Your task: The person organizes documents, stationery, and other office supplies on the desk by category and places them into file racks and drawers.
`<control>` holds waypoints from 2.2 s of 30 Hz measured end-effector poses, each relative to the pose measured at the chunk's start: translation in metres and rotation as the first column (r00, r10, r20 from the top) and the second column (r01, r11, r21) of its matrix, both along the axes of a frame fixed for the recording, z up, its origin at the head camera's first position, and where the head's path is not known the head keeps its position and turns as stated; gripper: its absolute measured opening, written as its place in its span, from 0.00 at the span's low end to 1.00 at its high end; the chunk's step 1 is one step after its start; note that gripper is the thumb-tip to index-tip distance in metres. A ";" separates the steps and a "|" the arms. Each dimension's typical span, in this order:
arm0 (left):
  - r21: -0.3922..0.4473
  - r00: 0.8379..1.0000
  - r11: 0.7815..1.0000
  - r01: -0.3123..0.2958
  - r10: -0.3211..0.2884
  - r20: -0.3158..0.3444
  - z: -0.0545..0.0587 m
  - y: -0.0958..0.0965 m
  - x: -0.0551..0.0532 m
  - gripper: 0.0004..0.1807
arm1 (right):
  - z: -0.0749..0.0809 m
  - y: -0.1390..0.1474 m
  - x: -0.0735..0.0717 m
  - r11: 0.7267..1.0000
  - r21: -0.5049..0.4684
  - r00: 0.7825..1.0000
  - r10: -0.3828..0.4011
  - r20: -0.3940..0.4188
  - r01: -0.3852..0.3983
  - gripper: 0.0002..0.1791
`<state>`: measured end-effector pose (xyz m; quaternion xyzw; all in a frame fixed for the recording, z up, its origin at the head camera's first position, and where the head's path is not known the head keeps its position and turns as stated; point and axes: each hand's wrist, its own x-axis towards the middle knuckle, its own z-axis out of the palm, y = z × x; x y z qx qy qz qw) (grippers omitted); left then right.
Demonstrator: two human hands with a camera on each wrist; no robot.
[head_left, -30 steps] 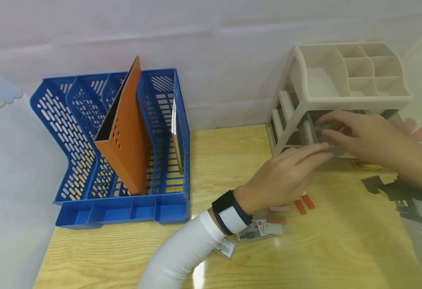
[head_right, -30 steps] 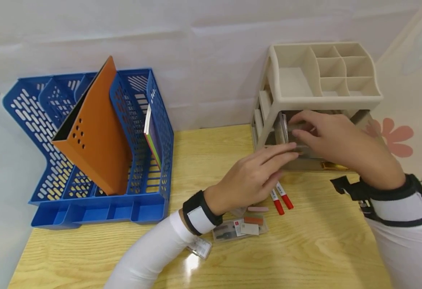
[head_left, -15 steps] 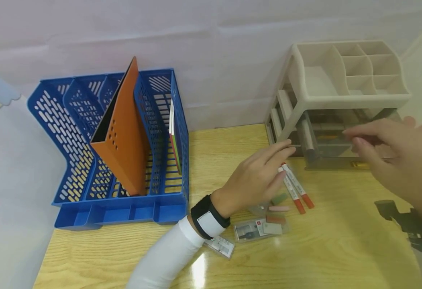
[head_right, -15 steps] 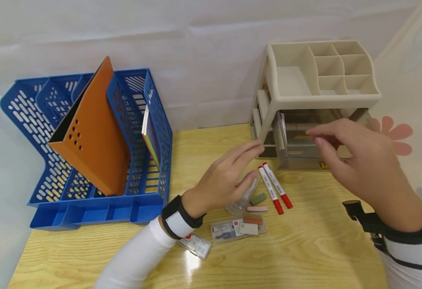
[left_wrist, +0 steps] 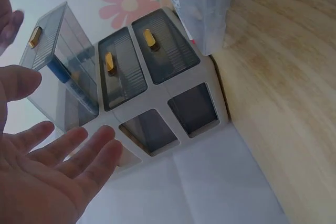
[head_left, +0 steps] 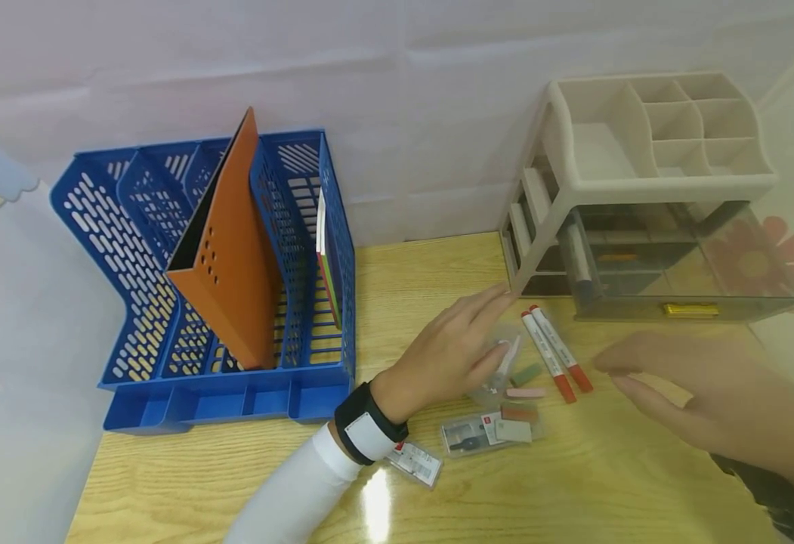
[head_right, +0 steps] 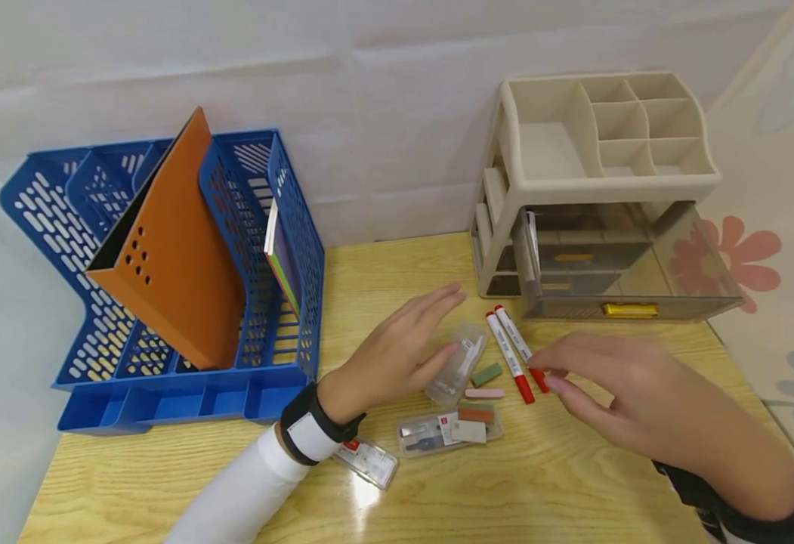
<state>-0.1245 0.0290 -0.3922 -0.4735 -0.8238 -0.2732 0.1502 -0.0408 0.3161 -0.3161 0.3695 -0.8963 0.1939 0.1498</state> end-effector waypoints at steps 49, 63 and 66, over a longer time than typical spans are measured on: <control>-0.450 0.987 0.893 -0.029 0.097 0.129 -0.023 -0.016 0.025 0.42 | -0.113 -0.005 -0.039 0.909 0.230 0.783 -0.416 0.463 0.347 0.21; -0.417 0.994 0.902 -0.111 0.099 -0.050 -0.010 -0.013 0.026 0.38 | -0.051 -0.023 0.001 0.916 0.187 0.793 -0.400 0.459 0.354 0.25; -0.408 0.993 0.906 -0.115 0.092 -0.076 -0.009 -0.012 0.026 0.38 | -0.038 -0.023 0.014 0.925 0.147 0.826 -0.378 0.419 0.349 0.27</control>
